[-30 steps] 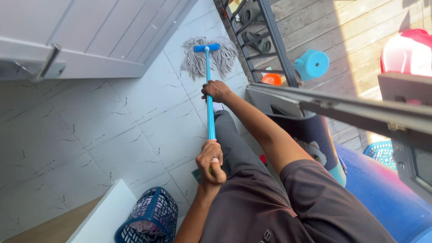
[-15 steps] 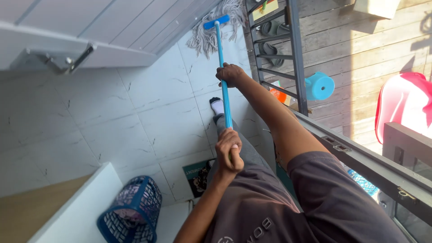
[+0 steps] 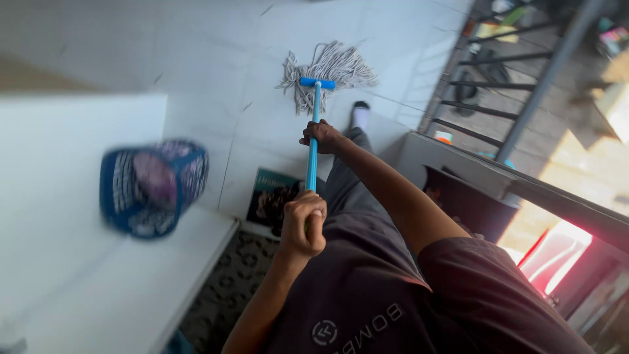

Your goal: The person mops the tiled floor using a mop, pushing and pulling it across the surface while walking through an entryway and into a kitchen area.

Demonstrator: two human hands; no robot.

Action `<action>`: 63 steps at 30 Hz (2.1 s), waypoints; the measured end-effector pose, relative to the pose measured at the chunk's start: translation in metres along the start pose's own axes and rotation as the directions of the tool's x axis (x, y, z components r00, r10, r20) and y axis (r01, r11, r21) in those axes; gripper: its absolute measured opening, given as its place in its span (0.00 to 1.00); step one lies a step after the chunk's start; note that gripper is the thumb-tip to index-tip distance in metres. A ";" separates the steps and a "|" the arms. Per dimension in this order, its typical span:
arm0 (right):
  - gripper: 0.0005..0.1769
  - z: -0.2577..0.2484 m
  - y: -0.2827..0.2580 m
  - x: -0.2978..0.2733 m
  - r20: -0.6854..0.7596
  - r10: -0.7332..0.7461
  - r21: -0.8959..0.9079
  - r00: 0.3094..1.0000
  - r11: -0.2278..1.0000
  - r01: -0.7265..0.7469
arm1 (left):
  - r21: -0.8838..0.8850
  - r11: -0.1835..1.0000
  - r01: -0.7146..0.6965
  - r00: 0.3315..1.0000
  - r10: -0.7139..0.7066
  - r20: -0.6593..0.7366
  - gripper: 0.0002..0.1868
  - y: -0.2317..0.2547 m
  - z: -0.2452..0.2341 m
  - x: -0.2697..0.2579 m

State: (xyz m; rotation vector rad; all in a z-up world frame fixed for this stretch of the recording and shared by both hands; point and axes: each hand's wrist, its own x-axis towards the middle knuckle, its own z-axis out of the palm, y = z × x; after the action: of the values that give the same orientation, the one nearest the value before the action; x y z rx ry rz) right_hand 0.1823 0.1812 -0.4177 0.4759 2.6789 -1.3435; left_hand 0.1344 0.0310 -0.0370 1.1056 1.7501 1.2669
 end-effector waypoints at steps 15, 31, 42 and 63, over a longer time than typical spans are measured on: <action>0.24 0.111 -0.169 0.037 0.585 -0.213 -0.157 0.782 0.916 0.368 | -0.003 0.998 -0.068 0.814 0.053 -0.579 0.30 -0.034 -0.082 -0.168; 0.13 0.087 -0.158 0.067 0.539 -0.476 0.022 0.695 0.833 0.553 | -0.144 0.986 0.082 0.490 -0.165 -0.856 0.13 -0.014 -0.053 -0.138; 0.11 0.179 -0.296 0.075 0.877 -0.453 0.181 0.158 0.618 0.765 | -0.166 0.910 0.381 0.101 -0.219 -0.970 0.07 0.006 -0.032 -0.142; 0.15 0.103 -0.279 0.212 0.727 -0.206 -0.409 0.655 0.636 0.654 | 0.067 0.990 0.123 0.623 -0.025 -0.781 0.12 -0.046 -0.138 -0.122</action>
State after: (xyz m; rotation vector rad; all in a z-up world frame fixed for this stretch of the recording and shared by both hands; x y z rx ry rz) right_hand -0.1131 -0.0087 -0.3169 -0.6888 2.4642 -0.3668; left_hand 0.0481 -0.1380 -0.0359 0.5110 2.4963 1.7735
